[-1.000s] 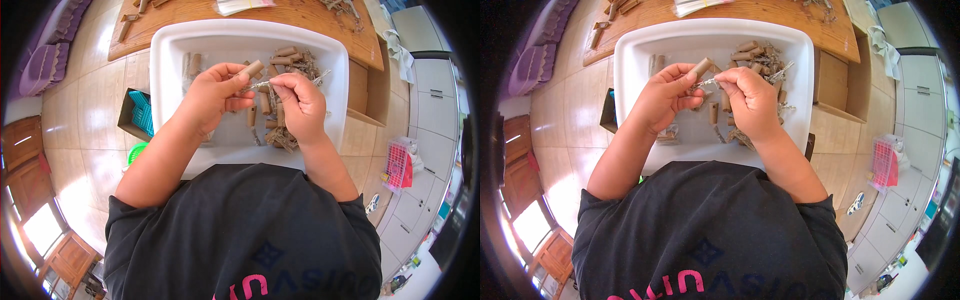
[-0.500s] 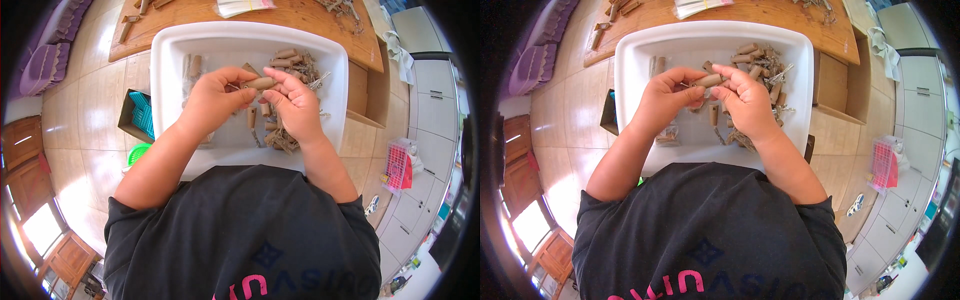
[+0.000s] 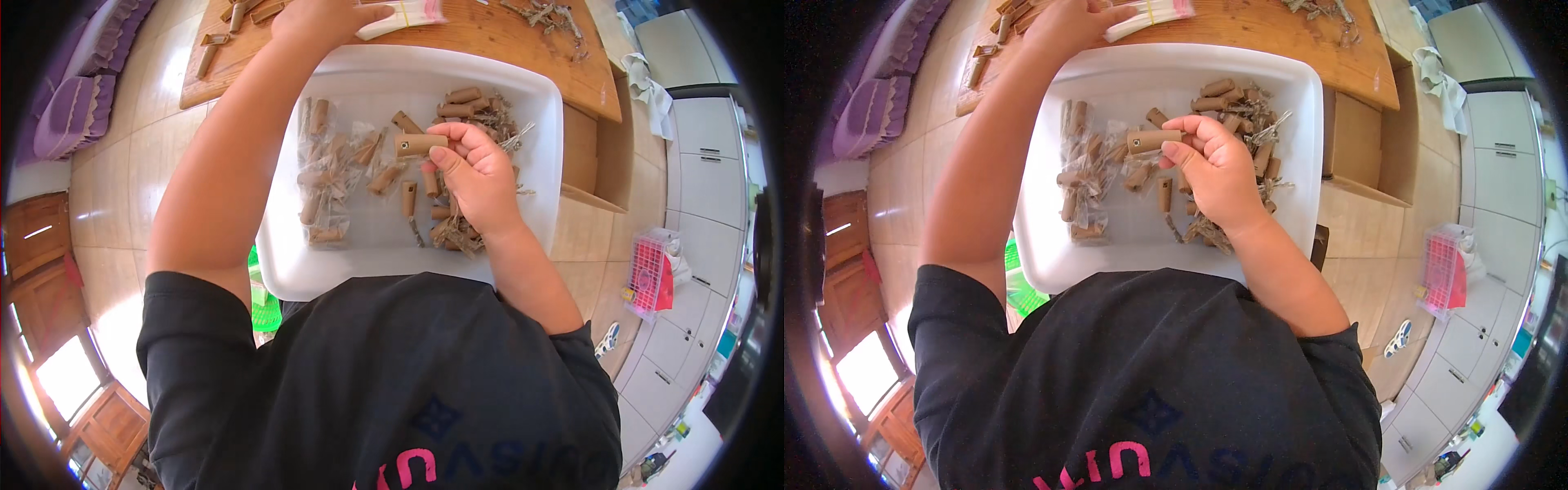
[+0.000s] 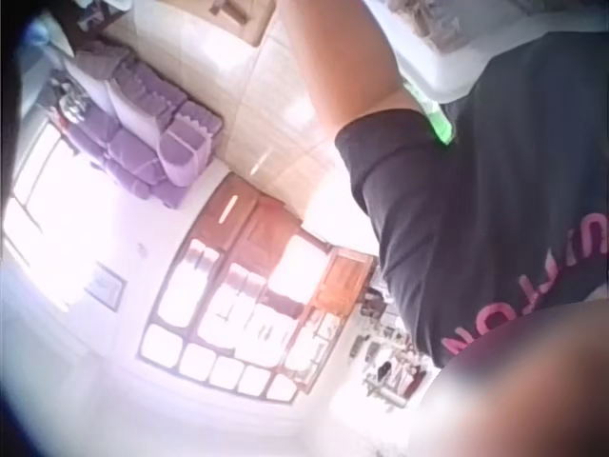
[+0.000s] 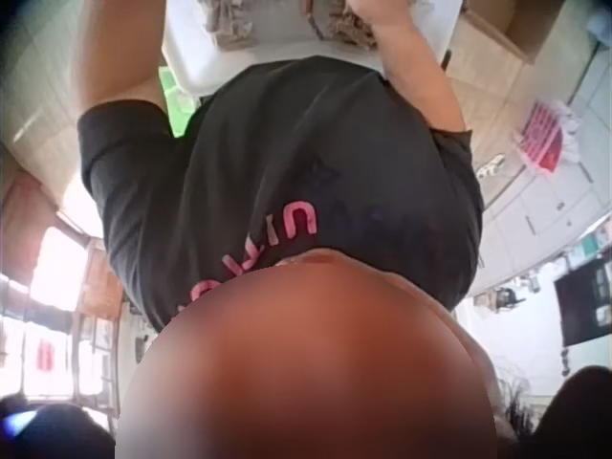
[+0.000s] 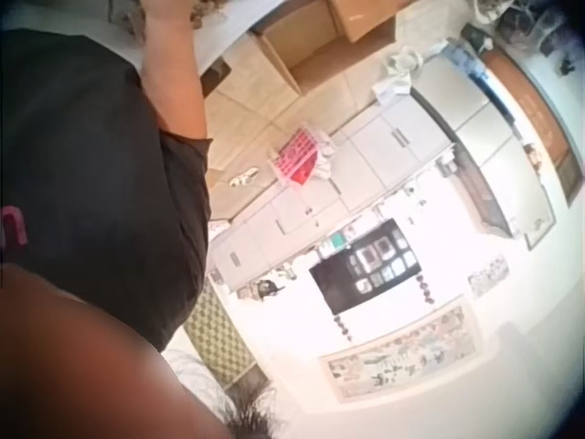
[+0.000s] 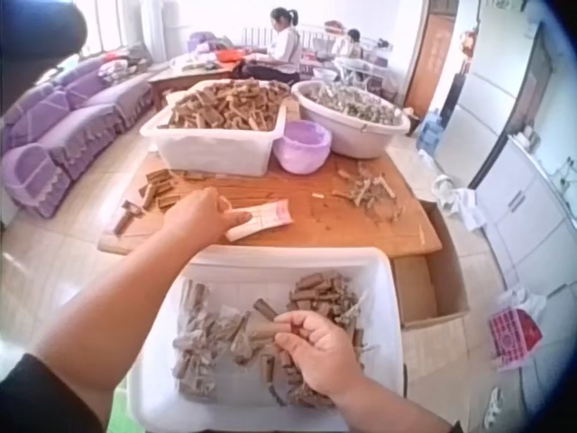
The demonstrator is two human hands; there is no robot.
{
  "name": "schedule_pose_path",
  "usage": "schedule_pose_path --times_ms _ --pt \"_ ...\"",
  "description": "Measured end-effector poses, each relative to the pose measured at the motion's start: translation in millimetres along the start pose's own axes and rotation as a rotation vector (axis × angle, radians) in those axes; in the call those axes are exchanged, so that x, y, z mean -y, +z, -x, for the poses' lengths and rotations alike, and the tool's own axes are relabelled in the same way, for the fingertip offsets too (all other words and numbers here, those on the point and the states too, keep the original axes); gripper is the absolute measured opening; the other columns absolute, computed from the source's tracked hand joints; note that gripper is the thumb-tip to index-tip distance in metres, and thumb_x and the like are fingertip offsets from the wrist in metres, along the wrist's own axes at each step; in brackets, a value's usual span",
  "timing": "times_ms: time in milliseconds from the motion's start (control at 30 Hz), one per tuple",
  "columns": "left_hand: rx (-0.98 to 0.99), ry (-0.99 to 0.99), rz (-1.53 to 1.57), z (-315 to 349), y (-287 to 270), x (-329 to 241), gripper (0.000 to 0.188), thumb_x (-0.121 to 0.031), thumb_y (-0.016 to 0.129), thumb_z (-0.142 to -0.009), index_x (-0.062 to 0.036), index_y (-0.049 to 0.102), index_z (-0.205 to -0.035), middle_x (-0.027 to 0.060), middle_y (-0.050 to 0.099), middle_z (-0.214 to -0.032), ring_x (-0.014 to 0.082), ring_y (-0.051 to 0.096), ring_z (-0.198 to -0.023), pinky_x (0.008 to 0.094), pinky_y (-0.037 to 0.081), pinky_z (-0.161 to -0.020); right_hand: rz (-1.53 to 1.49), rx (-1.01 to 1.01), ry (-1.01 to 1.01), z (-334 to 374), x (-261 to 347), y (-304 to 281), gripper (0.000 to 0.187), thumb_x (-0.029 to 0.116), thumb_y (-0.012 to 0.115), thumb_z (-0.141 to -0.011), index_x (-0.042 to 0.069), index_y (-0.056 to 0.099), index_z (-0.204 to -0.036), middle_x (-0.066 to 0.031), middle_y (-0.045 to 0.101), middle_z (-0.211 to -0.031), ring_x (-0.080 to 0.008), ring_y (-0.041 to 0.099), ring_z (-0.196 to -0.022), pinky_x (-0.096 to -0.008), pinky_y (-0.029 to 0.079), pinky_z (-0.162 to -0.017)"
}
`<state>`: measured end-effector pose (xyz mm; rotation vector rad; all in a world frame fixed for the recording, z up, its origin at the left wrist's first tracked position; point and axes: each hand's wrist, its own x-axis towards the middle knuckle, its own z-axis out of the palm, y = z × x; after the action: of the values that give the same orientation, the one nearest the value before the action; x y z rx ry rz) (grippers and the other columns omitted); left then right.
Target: Packaging small cardboard tubes into clear plastic bags.
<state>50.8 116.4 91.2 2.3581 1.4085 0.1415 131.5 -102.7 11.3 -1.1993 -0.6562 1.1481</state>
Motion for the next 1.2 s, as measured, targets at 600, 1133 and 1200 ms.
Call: schedule_pose_path --times_ms 600,1133,1200 --pt "-0.288 0.344 0.01 27.0 1.3 31.0 0.016 -0.018 0.057 -0.08 -0.0037 0.064 -0.081 0.0121 0.061 -0.072 0.0228 0.058 -0.066 0.0331 0.046 -0.061 0.021 -0.029 -0.042 0.9 2.1 -3.4 0.02 0.004 0.056 -0.086 -0.002 0.053 -0.105 -0.0044 0.061 -0.088 -0.0091 0.057 -0.075 -0.0206 0.045 -0.069" --pt "0.341 -0.101 1.02 123.2 48.3 45.7 0.014 -0.012 0.068 -0.078 -0.0001 0.062 -0.076 0.0024 0.059 -0.063 0.0067 0.053 -0.053 0.0193 0.043 -0.051 0.159 -0.162 -0.463 4.7 7.7 -3.3 0.024 0.004 0.063 -0.083 -0.002 0.056 -0.105 -0.0012 0.059 -0.085 -0.0059 0.052 -0.075 -0.0184 0.043 -0.069" --pt "0.349 -0.073 1.002 122.8 47.6 47.4 0.012 -0.01 0.068 -0.078 0.0001 0.062 -0.077 0.0023 0.059 -0.063 0.0067 0.053 -0.054 0.0194 0.043 -0.051 0.155 -0.161 -0.437 3.2 8.2 -6.0 0.023 0.004 0.062 -0.083 -0.002 0.056 -0.104 -0.0012 0.059 -0.085 -0.0058 0.052 -0.075 -0.0183 0.043 -0.068"
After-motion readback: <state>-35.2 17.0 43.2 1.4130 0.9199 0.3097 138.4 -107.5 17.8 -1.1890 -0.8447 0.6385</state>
